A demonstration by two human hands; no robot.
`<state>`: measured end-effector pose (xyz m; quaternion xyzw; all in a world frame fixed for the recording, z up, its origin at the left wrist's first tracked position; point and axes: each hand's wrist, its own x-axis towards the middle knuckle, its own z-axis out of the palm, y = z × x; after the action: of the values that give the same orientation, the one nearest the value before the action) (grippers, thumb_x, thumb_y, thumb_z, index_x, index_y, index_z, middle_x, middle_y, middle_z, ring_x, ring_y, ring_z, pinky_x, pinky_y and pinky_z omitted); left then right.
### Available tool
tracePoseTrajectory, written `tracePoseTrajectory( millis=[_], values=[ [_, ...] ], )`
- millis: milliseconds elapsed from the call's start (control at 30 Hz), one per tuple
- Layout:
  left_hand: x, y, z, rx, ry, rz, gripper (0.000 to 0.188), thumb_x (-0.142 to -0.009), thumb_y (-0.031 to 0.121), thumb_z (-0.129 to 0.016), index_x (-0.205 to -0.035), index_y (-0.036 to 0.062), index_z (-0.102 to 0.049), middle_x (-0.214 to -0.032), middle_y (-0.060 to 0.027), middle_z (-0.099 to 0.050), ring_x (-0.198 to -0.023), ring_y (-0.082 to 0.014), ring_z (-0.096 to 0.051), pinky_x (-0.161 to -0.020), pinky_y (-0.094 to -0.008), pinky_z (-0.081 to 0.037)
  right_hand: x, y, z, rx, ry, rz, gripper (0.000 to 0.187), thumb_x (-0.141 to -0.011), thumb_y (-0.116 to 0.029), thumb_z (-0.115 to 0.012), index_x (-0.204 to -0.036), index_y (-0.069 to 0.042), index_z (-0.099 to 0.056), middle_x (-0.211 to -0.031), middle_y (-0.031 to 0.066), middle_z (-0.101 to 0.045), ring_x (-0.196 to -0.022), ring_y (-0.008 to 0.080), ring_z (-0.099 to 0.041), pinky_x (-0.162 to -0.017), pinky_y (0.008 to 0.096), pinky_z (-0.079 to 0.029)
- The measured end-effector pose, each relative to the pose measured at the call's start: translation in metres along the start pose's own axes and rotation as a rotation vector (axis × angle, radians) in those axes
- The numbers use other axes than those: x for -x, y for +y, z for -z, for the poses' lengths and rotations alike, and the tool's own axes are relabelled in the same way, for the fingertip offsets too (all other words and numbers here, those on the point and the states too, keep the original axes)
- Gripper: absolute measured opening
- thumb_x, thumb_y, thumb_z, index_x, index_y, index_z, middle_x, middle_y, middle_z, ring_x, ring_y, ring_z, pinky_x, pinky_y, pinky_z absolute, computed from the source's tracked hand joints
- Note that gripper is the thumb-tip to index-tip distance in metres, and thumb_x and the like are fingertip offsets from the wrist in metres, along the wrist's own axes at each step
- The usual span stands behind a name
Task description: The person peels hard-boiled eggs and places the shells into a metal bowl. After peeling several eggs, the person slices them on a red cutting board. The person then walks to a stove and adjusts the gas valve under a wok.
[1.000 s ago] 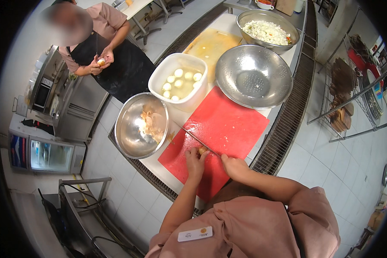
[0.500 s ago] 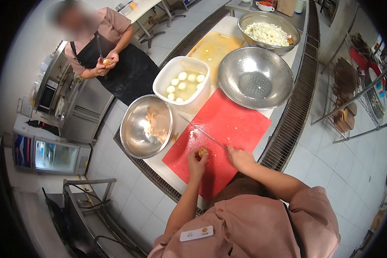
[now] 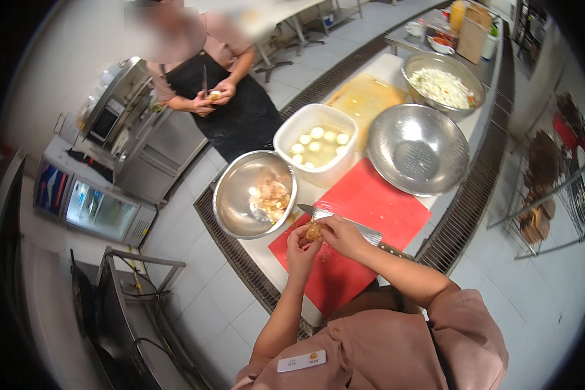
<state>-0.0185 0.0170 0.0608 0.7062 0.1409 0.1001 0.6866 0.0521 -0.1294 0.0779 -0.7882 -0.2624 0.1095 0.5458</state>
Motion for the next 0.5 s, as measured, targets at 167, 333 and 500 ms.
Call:
tracePoseTrajectory(
  millis=[167,333,500],
  values=[
    [-0.012,0.032,0.033,0.135,0.079,0.028,0.039,-0.086,-0.001,-0.065,-0.122,0.0016,-0.05,-0.113,-0.0083,-0.059,-0.096,-0.0139,-0.061,-0.083,-0.0259,-0.051,-0.045,-0.025,-0.016,-0.139,-0.04,-0.014,0.021,-0.089,-0.011,-0.056,-0.105,0.001,-0.064,-0.088,0.0183,-0.067,-0.084,0.0316,-0.066,-0.075,0.0382,-0.052],
    [-0.032,0.056,0.065,0.49,0.113,0.11,0.038,-0.09,0.002,-0.061,-0.125,0.002,-0.047,-0.114,-0.0093,-0.058,-0.098,-0.0158,-0.061,-0.084,-0.0286,-0.051,-0.088,-0.048,-0.032,-0.265,-0.132,-0.057,0.019,-0.089,-0.009,-0.054,-0.102,0.001,-0.065,-0.082,0.0177,-0.068,-0.073,0.0313,-0.067,-0.067,0.0382,-0.052],
    [-0.049,0.061,0.084,0.412,0.124,0.053,0.033,-0.094,0.01,-0.059,-0.123,0.0044,-0.046,-0.113,-0.0098,-0.059,-0.098,-0.0188,-0.062,-0.084,-0.0305,-0.052,-0.11,-0.064,-0.048,-0.121,-0.107,0.063,0.017,-0.088,-0.008,-0.053,-0.096,0.0,-0.067,-0.079,0.0192,-0.067,-0.073,0.0296,-0.067,-0.067,0.0377,-0.052]
  ],
)
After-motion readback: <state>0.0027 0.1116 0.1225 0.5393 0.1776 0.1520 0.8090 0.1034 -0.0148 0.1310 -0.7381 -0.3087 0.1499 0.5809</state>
